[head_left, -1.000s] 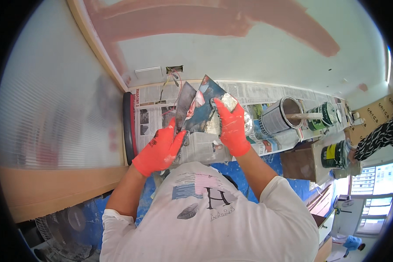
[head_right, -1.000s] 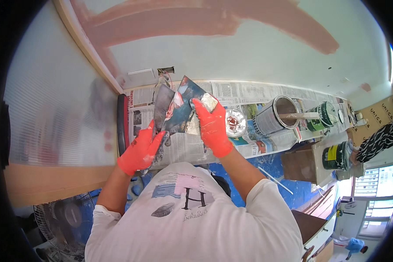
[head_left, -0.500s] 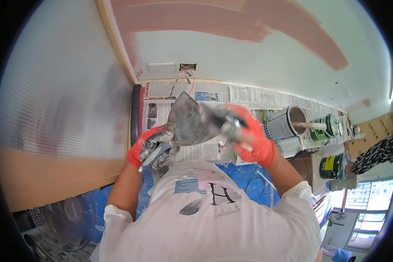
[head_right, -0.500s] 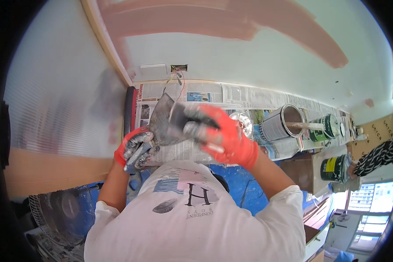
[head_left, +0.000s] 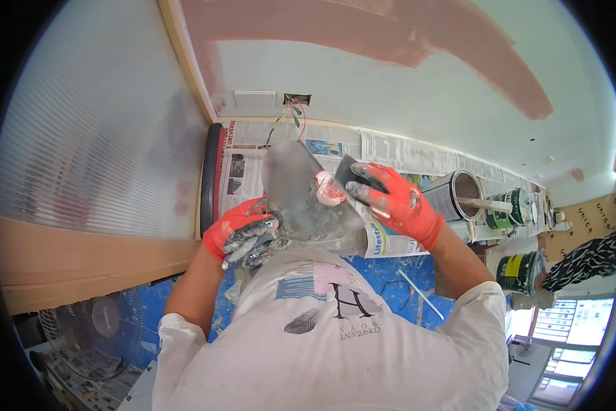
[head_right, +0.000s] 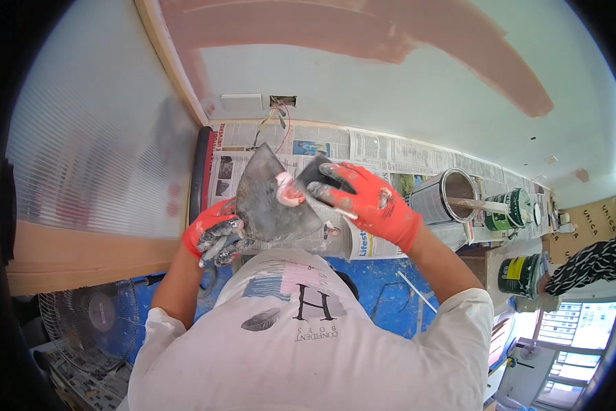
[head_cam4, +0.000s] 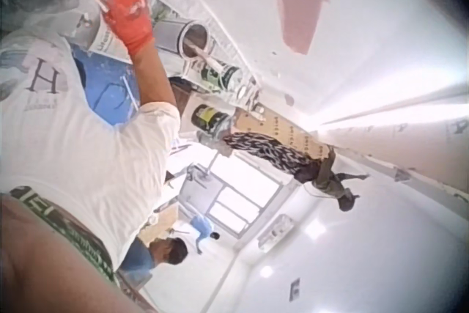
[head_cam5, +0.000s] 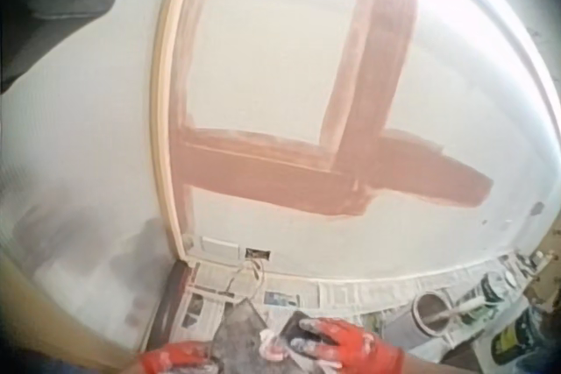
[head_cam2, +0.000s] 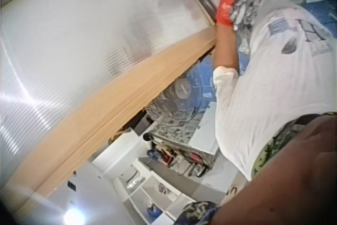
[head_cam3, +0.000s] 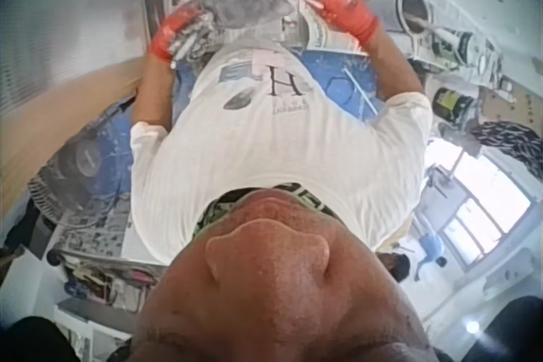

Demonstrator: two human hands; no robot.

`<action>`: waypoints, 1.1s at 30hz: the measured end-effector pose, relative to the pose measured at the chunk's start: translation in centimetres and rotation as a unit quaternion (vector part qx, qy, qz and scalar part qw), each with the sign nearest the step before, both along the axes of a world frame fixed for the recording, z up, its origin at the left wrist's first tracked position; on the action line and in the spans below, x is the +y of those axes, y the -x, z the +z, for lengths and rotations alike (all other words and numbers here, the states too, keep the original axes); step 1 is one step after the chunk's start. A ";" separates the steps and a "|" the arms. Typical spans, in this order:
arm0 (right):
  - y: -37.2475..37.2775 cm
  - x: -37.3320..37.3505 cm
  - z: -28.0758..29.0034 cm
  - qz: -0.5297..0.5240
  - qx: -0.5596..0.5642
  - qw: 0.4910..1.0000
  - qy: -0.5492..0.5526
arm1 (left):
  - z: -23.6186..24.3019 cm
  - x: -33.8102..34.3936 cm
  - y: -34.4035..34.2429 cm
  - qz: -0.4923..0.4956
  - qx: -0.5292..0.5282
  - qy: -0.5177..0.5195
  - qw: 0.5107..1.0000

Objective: The person mixes joint compound on a hawk and then applies it to a wall surface using a putty knife, smoothing the compound over seams and joints.

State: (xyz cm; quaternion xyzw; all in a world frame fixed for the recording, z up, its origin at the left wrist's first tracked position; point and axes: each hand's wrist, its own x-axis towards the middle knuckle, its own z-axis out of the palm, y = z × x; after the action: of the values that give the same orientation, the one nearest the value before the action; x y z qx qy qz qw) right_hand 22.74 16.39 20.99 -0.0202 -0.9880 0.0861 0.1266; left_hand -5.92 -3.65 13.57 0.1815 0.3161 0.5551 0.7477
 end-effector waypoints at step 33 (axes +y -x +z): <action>6.1 -5.8 -6.4 -0.196 0.270 0.921 0.203 | -0.9 3.7 -5.9 0.159 0.552 -0.138 0.807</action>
State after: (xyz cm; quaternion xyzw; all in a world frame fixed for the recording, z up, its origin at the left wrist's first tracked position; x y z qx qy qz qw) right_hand 16.67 10.59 14.55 -0.2145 -0.8540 0.2601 0.3962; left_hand 0.01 0.07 12.67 0.5056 0.6198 0.5102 0.3161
